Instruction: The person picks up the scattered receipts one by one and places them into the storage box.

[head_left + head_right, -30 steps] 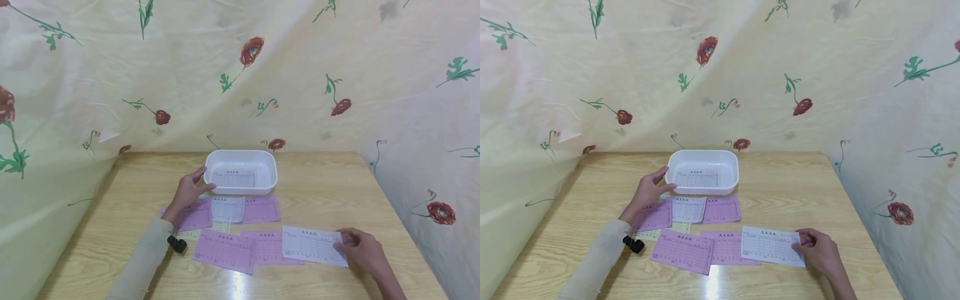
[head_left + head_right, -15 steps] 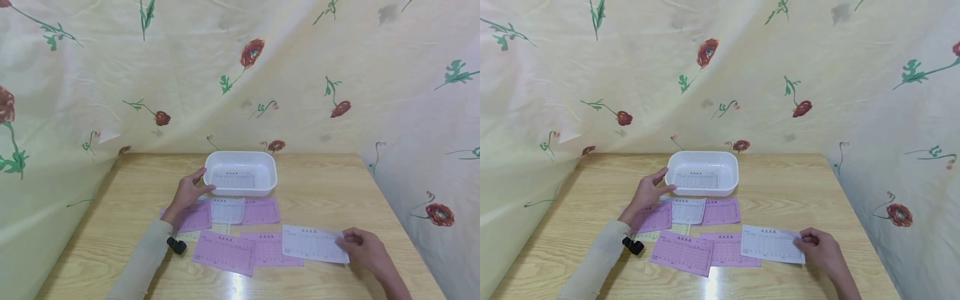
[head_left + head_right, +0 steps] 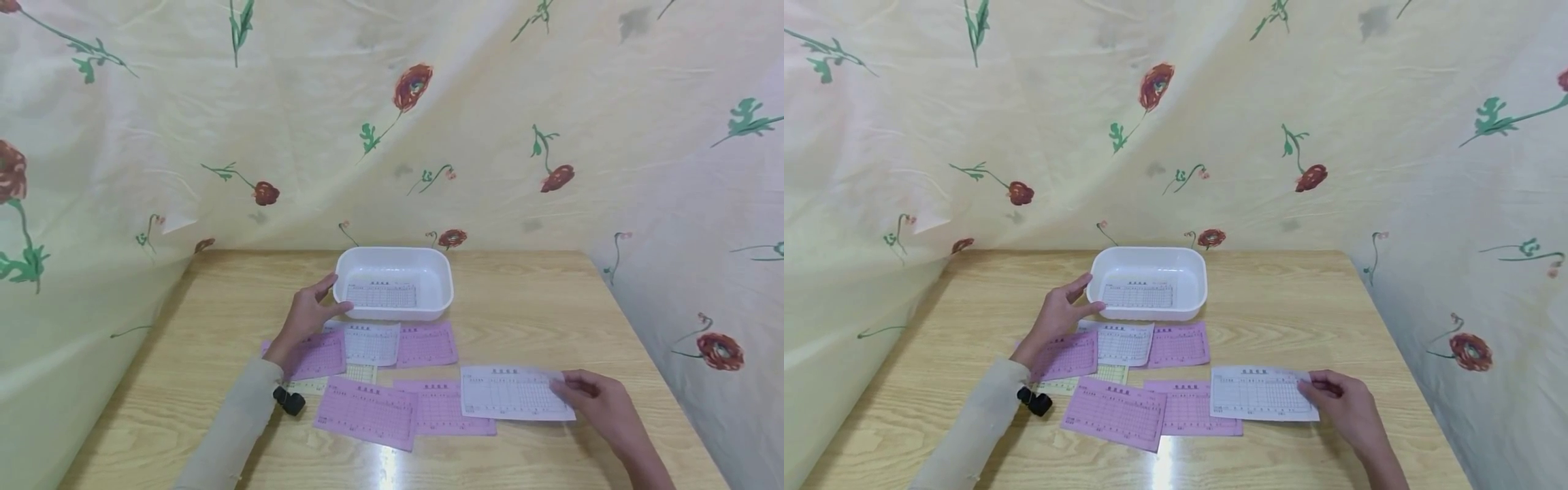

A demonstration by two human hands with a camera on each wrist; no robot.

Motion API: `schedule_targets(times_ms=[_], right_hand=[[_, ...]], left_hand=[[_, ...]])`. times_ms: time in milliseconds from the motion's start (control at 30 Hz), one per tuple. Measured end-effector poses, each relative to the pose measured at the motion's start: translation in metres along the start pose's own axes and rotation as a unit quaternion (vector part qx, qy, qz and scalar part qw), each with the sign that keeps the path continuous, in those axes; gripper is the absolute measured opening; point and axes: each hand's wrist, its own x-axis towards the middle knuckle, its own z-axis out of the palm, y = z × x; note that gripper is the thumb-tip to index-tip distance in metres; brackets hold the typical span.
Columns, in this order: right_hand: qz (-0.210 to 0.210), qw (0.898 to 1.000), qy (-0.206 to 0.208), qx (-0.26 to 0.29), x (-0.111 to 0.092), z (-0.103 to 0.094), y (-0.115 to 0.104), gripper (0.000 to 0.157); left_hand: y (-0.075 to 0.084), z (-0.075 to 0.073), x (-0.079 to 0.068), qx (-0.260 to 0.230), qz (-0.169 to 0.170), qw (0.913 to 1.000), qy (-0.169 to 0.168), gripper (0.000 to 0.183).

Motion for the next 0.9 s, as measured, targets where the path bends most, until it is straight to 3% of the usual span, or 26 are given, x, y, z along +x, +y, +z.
schedule_targets(times_ms=[533,900], right_hand=[[0.025,0.997,0.046,0.053,0.006,-0.003,-0.008,0.061],[-0.005,0.993,0.078,0.091,0.018,-0.003,-0.025,0.050]], left_hand=[[0.001,0.001,0.000,0.008,0.001,1.0000,0.004,0.087],[0.000,0.001,0.000,0.000,0.011,0.9999,0.003,0.088]])
